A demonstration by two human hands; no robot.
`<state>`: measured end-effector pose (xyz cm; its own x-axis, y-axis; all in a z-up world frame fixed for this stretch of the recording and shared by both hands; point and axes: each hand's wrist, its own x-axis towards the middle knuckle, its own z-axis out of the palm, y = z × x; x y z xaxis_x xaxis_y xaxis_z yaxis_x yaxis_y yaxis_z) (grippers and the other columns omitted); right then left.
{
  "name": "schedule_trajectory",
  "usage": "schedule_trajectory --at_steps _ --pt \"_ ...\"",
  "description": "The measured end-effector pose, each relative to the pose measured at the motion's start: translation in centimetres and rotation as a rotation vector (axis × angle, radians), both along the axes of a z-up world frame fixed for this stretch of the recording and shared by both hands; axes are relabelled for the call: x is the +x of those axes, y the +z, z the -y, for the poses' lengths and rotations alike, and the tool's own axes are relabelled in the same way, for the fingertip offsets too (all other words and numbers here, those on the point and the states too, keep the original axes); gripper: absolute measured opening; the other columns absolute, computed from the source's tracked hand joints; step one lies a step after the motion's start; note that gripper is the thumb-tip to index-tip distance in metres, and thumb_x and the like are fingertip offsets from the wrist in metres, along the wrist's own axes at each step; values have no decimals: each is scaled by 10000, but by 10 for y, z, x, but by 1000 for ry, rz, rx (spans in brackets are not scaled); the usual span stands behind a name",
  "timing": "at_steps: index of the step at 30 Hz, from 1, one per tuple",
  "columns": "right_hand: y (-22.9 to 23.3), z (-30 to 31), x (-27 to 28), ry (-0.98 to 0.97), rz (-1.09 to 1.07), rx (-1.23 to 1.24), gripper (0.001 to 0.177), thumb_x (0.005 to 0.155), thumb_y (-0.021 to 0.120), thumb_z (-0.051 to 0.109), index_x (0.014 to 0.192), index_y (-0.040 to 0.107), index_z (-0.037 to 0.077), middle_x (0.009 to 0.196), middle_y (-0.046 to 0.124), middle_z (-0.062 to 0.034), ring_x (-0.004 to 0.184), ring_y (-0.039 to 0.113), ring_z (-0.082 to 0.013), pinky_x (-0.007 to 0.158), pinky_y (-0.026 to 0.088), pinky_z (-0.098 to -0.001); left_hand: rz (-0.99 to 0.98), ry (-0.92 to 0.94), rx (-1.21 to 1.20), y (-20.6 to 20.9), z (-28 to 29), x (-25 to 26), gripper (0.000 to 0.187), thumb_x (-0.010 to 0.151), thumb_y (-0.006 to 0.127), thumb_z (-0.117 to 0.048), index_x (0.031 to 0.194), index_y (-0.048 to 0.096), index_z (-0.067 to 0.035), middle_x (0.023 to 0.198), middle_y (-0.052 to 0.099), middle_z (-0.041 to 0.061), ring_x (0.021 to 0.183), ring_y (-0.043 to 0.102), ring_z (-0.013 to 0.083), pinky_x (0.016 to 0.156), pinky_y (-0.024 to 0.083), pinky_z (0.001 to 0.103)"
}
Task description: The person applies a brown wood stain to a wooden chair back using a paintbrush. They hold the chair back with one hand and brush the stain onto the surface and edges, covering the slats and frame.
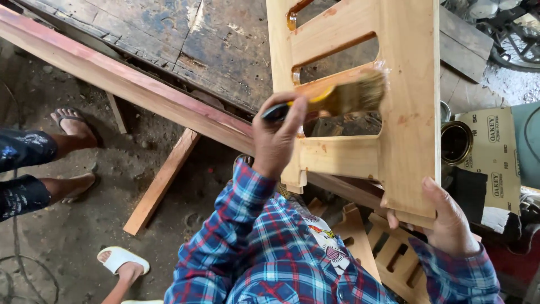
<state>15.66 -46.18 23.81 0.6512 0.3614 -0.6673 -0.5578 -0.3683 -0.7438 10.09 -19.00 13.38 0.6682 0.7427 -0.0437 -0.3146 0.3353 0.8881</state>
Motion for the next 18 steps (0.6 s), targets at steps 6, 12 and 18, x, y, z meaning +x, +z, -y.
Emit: schedule_trajectory --at_steps 6,12,18 --pt "1 -6 -7 -57 18 16 756 903 513 561 1282 544 -93 839 663 -277 475 538 -308 501 459 -373 -219 197 -32 -81 -37 -38 129 950 693 -168 941 671 -41 797 661 71 666 685 141 700 675 294" --pt "9 -12 -3 60 60 49 702 945 473 535 1277 534 -81 828 675 -268 488 575 -298 588 478 -422 -282 126 255 -32 -29 -34 108 976 676 -205 963 688 -99 858 679 -2 777 641 88 734 543 239" --pt "9 -10 -8 -14 27 -5 725 955 449 528 1282 531 -115 863 649 -313 517 547 -336 630 456 -454 14 -78 154 38 -1 -15 83 995 672 -183 1001 688 -102 982 717 22 906 671 103 850 567 243"
